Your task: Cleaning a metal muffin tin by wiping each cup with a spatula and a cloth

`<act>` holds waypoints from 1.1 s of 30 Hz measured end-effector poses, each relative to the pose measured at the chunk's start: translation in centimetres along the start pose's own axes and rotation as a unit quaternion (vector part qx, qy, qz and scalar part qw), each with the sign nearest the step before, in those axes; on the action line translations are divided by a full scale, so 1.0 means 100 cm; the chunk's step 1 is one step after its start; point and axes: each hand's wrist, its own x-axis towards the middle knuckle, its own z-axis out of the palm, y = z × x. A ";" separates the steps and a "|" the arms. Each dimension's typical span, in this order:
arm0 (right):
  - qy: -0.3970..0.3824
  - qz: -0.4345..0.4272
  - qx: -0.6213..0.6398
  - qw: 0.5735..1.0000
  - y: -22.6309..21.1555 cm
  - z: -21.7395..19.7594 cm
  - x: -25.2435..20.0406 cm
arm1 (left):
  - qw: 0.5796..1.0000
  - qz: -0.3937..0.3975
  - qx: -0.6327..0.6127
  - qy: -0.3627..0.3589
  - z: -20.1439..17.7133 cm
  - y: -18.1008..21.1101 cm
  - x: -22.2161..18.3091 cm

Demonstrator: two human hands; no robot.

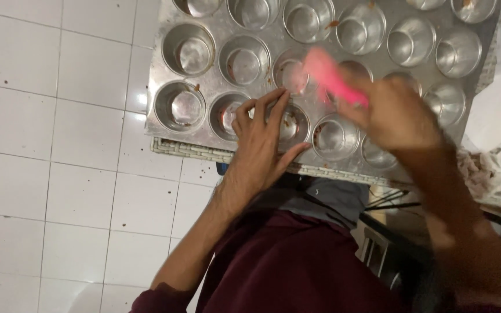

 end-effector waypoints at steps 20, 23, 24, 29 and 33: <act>-0.072 0.106 -0.034 0.991 -0.021 -0.003 -0.020 | 0.997 0.008 -0.068 0.036 -0.011 -0.005 -0.003; -0.019 0.001 -0.080 0.997 -0.013 0.029 -0.053 | 0.997 0.008 -0.070 0.038 -0.007 -0.010 -0.005; 0.120 -0.146 -0.060 0.980 -0.003 0.042 -0.066 | 0.997 0.015 -0.066 0.038 -0.005 -0.010 -0.006; 0.221 -0.167 -0.085 0.957 0.024 0.059 -0.047 | 0.995 0.014 -0.092 0.040 -0.008 -0.010 -0.006; 0.194 -0.086 -0.028 0.977 0.047 0.063 -0.043 | 0.994 0.010 -0.099 0.045 -0.005 -0.014 -0.007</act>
